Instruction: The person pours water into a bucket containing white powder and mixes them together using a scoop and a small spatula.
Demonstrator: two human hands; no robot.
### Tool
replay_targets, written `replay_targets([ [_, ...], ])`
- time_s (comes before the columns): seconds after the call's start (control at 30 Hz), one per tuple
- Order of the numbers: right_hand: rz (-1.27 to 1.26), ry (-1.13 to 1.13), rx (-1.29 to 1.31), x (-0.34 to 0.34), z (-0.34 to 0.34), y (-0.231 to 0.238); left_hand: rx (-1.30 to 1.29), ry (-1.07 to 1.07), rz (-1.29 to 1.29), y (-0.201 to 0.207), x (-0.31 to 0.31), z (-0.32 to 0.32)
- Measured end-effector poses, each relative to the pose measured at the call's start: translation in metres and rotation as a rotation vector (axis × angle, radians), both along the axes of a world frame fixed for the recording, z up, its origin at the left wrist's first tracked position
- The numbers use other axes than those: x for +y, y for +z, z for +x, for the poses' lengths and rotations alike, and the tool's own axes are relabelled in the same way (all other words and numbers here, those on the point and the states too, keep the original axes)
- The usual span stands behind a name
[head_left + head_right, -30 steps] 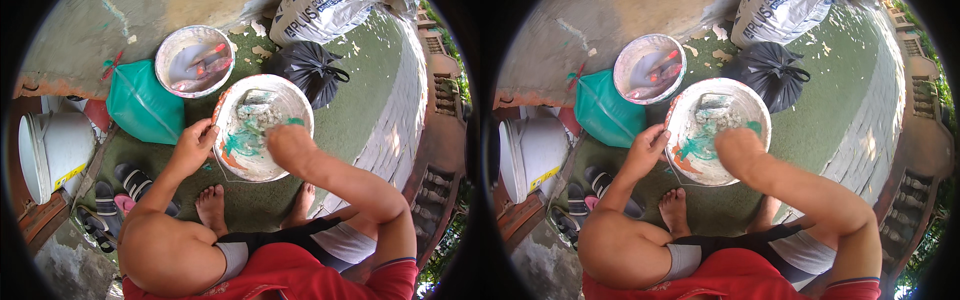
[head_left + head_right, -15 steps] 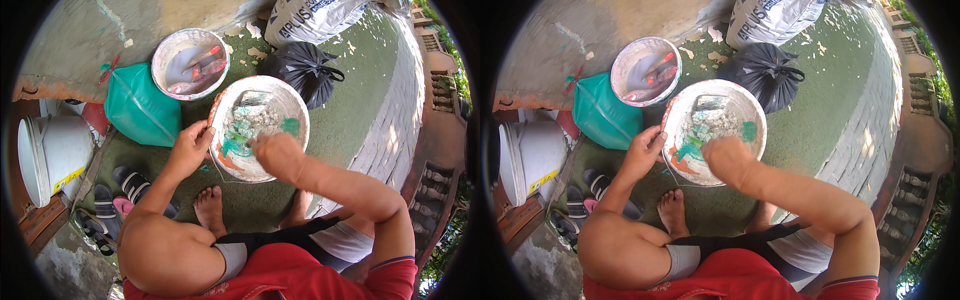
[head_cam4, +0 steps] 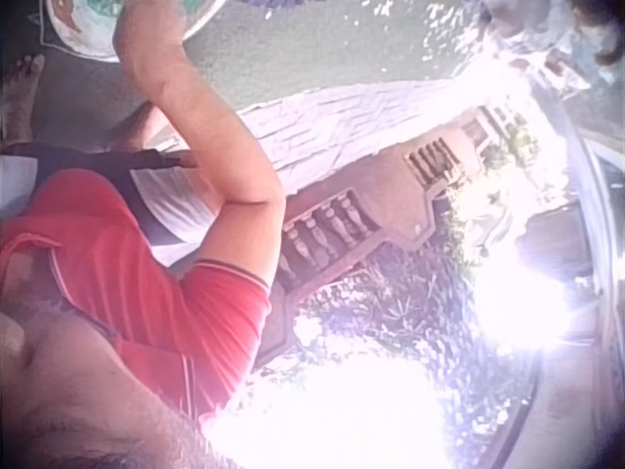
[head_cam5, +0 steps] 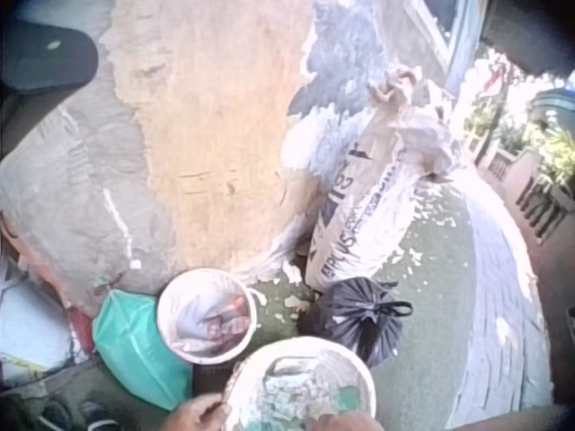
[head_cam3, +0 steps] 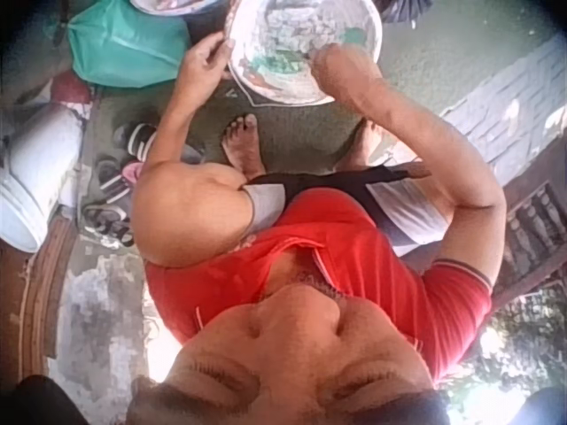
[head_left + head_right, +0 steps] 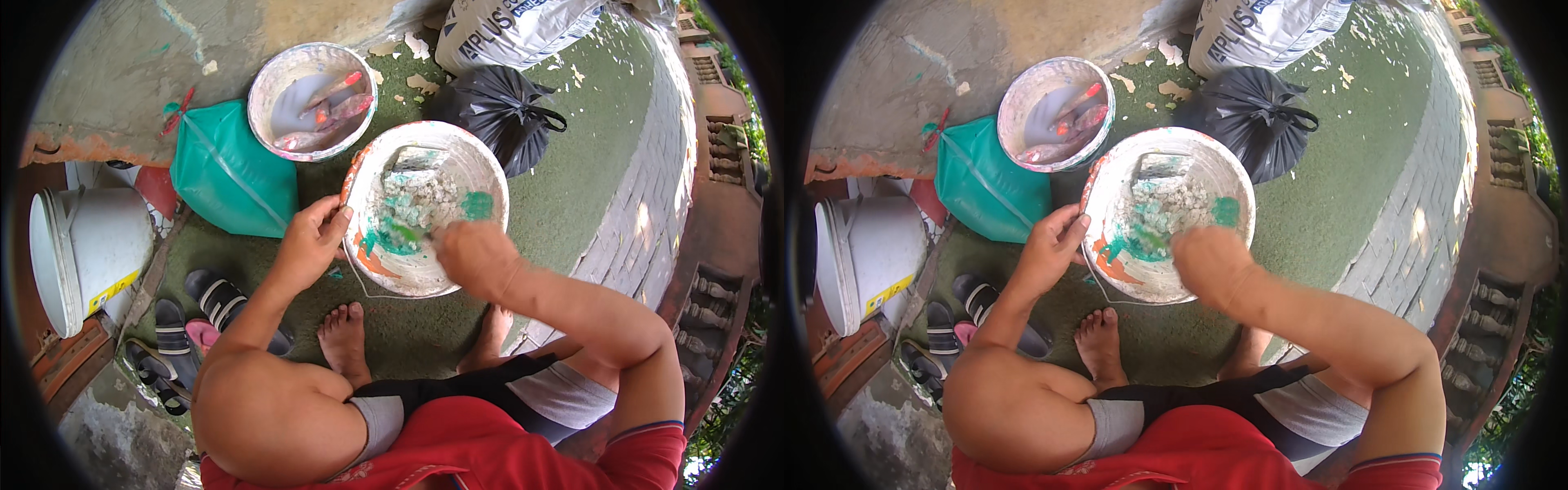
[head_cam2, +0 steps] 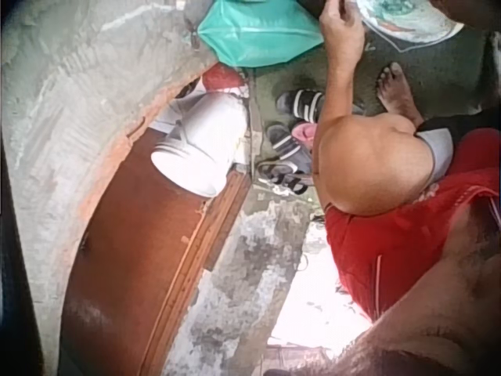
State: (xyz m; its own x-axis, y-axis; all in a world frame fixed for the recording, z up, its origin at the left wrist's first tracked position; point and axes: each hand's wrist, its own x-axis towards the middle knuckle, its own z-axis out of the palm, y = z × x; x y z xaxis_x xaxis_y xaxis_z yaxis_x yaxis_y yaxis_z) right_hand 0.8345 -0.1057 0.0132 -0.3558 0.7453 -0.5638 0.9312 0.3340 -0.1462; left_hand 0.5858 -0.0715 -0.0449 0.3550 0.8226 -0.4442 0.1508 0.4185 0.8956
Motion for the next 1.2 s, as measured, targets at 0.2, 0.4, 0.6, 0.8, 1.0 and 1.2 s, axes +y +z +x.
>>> replay_targets([
  [0.2, 0.023, 0.004, 0.042, 0.018, 0.017, 0.026, 0.014, 0.013, -0.002, -0.001, -0.001, -0.002],
  [0.4, 0.049, 0.097, 0.012, -0.008, 0.006, 0.004, -0.022, -0.004, -0.021, 0.004, 0.002, 0.003],
  [0.6, 0.035, 0.107, -0.190, 0.025, 0.037, 0.022, -0.013, 0.001, -0.027, 0.005, 0.001, 0.001],
  [0.8, 0.111, 0.215, -0.006, -0.019, 0.005, 0.012, 0.012, -0.032, -0.011, -0.003, 0.000, -0.002],
  [1.0, 0.089, 0.176, -0.179, 0.020, 0.030, 0.054, -0.034, 0.018, 0.000, 0.001, -0.001, 0.001],
  [1.2, 0.127, 0.214, -0.090, 0.000, 0.005, 0.012, -0.025, 0.007, -0.003, 0.001, -0.001, 0.000],
])
